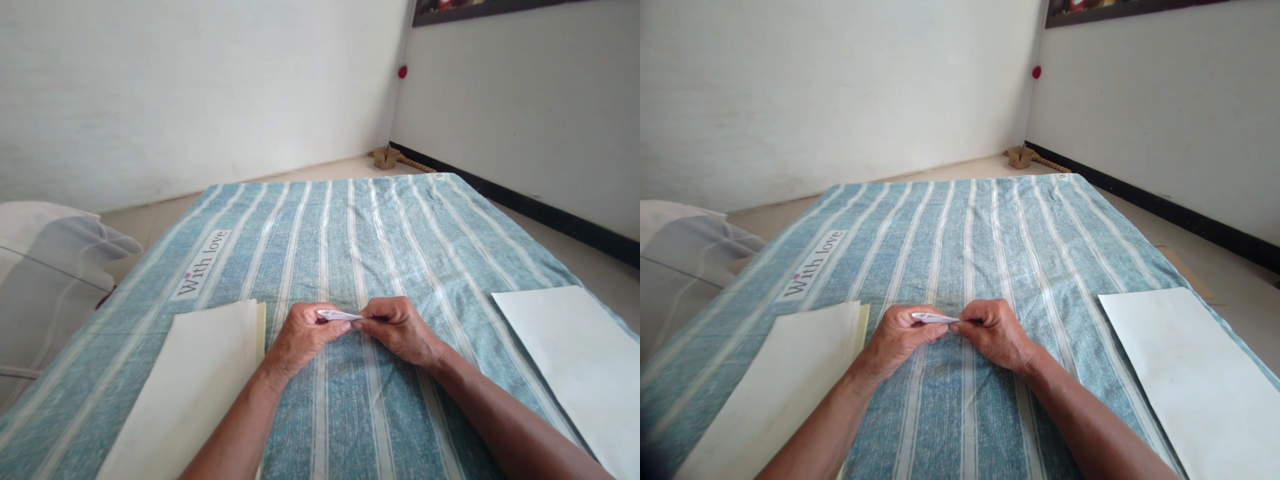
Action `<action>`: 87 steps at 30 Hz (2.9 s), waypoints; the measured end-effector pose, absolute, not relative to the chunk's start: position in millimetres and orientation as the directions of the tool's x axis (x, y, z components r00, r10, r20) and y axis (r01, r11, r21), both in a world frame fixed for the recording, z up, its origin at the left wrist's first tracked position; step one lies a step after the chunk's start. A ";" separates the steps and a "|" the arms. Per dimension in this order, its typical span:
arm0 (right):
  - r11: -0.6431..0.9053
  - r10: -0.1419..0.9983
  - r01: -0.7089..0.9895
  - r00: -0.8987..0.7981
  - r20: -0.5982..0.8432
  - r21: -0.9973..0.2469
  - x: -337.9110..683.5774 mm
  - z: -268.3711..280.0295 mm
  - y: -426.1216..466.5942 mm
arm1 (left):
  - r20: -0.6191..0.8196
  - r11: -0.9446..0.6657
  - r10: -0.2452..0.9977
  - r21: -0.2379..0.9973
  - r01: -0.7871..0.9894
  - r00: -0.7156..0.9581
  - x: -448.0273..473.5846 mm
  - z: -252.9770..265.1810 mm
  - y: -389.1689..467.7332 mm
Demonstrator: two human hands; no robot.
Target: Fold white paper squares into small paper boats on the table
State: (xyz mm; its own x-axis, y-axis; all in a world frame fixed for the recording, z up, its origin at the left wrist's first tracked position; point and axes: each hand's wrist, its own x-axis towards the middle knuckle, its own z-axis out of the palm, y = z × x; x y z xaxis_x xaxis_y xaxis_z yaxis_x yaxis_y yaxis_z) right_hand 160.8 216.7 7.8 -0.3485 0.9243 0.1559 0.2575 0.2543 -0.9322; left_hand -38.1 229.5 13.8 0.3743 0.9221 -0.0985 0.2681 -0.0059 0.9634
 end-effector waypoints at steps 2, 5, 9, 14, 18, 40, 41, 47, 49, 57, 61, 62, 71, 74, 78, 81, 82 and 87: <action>0.240 0.928 0.248 -0.343 0.147 -0.939 160.5 7.1 217.2 | -0.094 -0.012 0.927 0.960 0.280 0.363 -37.7 13.4 229.2; 0.209 0.936 0.241 -0.330 0.122 -0.948 160.2 6.1 217.6 | -0.095 -0.014 0.932 0.955 0.297 0.349 -37.4 13.6 228.8; 0.154 0.938 0.237 -0.340 0.066 -0.959 161.2 7.9 218.3 | -0.088 -0.012 0.936 0.960 0.281 0.342 -36.7 14.7 228.4; 0.088 0.913 0.237 -0.407 -0.017 -0.968 164.4 13.9 220.1 | -0.081 -0.017 0.941 0.959 0.284 0.328 -35.0 17.1 227.1; 0.101 0.904 0.283 -0.426 -0.030 -0.954 165.4 15.7 219.9 | -0.089 -0.017 0.936 0.954 0.298 0.340 -33.7 19.1 226.1; 0.016 0.902 0.241 -0.422 -0.090 -0.970 164.4 13.5 218.5 | -0.221 0.123 0.899 0.956 0.267 0.377 -31.6 23.1 229.3; 0.003 0.898 0.228 -0.430 -0.098 -0.974 164.7 13.0 218.5 | -0.225 0.128 0.896 0.956 0.264 0.382 -32.2 22.5 229.7; -0.052 0.884 0.189 -0.449 -0.133 -0.981 165.9 12.1 220.2 | -0.207 0.115 0.910 0.959 0.260 0.358 -32.1 19.8 229.6; -0.068 0.871 0.195 -0.466 -0.153 -0.978 166.7 12.8 221.4 | -0.186 0.102 0.925 0.962 0.254 0.332 -30.4 20.3 228.3; -0.086 0.806 0.253 -0.551 -0.217 -0.964 169.9 14.0 223.0 | -0.162 0.044 0.928 0.943 0.331 0.337 -26.9 22.7 224.7; -0.049 0.843 0.279 -0.504 -0.190 -0.959 168.0 15.4 221.1 | -0.150 0.028 0.933 0.936 0.351 0.327 -26.1 22.4 224.7; -0.037 0.852 0.286 -0.492 -0.180 -0.958 167.4 16.2 220.7 | -0.147 0.025 0.934 0.936 0.352 0.325 -26.1 21.9 224.9; 0.018 0.868 0.349 -0.471 -0.159 -0.937 166.0 21.9 221.7 | -0.158 0.045 0.927 0.947 0.318 0.339 -27.4 21.3 224.6; -0.075 0.813 0.320 -0.529 -0.244 -0.944 168.4 22.8 223.5 | -0.166 0.059 0.926 0.950 0.306 0.338 -27.1 22.0 224.2; -0.186 0.745 0.303 -0.577 -0.335 -0.935 173.7 24.1 226.0 | -0.214 0.116 0.923 0.947 0.300 0.321 -25.3 22.8 224.6; -0.223 0.712 0.301 -0.599 -0.366 -0.927 177.4 24.0 228.0 | -0.243 0.159 0.920 0.948 0.274 0.308 -22.7 24.9 224.9; -0.229 0.712 0.300 -0.597 -0.369 -0.926 178.5 23.6 228.7 | -0.254 0.174 0.917 0.948 0.265 0.307 -21.7 26.1 225.0; -0.274 0.710 0.261 -0.594 -0.378 -0.926 183.0 21.6 231.6 | -0.312 0.267 0.907 0.945 0.187 0.282 -18.2 31.8 225.4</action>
State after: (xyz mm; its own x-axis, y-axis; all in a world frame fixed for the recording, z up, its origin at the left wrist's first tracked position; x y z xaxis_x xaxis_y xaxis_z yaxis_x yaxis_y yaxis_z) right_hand 183.0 231.6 21.6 -0.5941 0.7100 -0.3781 0.2611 -0.2744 -0.9255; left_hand -18.2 225.4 31.8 0.2818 0.9072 -0.3123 0.1874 0.2672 0.9452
